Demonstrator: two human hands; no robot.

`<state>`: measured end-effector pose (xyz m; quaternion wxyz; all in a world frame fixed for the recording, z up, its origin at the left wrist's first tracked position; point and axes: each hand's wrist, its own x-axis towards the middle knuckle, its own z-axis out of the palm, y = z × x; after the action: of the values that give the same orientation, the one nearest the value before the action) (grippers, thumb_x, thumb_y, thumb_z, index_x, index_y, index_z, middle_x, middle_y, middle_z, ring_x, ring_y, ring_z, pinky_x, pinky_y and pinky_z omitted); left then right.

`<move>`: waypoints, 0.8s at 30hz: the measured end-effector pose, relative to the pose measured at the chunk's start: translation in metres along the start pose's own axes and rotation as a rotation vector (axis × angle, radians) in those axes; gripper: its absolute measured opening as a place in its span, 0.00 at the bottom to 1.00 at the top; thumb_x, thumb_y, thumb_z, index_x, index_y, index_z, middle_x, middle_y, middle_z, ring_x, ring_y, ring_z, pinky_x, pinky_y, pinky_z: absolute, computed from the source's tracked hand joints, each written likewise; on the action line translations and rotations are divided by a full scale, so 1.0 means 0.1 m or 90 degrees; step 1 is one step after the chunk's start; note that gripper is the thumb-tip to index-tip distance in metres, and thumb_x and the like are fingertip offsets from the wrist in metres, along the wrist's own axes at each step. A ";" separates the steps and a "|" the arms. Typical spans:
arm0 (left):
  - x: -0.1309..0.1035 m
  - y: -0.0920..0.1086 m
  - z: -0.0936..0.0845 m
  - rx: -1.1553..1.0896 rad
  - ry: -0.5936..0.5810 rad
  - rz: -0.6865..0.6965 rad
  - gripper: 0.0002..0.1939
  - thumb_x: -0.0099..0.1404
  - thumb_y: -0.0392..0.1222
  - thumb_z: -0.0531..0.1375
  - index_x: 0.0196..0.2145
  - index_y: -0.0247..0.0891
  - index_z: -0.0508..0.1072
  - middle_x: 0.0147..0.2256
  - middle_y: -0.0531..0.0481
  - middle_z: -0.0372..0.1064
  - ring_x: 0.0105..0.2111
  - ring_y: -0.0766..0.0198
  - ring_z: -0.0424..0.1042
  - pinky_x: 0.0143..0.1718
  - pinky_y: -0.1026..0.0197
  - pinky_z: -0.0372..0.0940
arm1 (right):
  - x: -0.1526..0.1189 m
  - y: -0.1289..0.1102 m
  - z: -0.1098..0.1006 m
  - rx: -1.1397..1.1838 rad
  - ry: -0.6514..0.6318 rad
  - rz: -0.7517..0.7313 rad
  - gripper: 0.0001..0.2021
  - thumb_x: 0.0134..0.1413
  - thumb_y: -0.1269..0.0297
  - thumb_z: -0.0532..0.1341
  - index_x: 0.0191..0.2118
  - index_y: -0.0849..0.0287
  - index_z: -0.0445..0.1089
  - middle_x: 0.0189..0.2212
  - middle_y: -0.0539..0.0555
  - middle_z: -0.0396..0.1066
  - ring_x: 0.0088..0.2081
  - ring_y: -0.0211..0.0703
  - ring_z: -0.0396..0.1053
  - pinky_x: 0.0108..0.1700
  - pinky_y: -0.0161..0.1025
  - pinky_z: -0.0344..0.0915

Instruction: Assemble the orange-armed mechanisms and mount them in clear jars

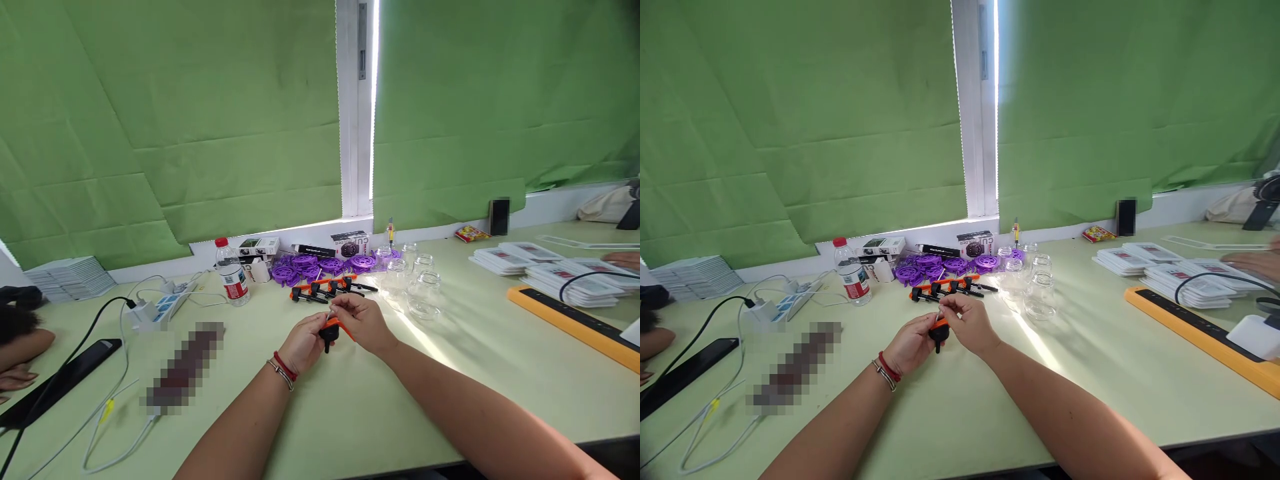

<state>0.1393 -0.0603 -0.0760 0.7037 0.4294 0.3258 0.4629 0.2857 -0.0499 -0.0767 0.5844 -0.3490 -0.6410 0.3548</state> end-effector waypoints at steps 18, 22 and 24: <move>0.03 -0.10 -0.06 -0.012 -0.035 -0.026 0.19 0.57 0.55 0.62 0.33 0.34 0.71 0.30 0.48 0.67 0.28 0.65 0.64 0.29 0.61 0.58 | -0.04 -0.10 -0.03 -0.172 -0.196 -0.040 0.12 0.53 0.72 0.55 0.34 0.56 0.76 0.33 0.53 0.73 0.35 0.41 0.70 0.37 0.38 0.67; 0.04 -0.07 -0.03 -0.042 -0.039 -0.044 0.22 0.63 0.57 0.55 0.37 0.34 0.73 0.35 0.44 0.70 0.35 0.61 0.67 0.36 0.60 0.60 | -0.05 -0.12 -0.04 -0.294 -0.224 -0.153 0.11 0.50 0.74 0.58 0.35 0.55 0.76 0.38 0.53 0.73 0.41 0.43 0.67 0.46 0.42 0.62; 0.04 -0.05 -0.02 -0.045 -0.029 -0.039 0.22 0.64 0.56 0.54 0.40 0.33 0.73 0.38 0.43 0.71 0.38 0.60 0.68 0.39 0.60 0.61 | -0.06 -0.11 -0.04 -0.333 -0.250 -0.180 0.12 0.48 0.74 0.61 0.39 0.54 0.75 0.40 0.53 0.72 0.44 0.44 0.66 0.49 0.45 0.59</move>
<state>0.1404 -0.0572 -0.0815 0.7396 0.4047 0.3061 0.4423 0.2901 -0.0605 -0.0697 0.3841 -0.3197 -0.8522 0.1550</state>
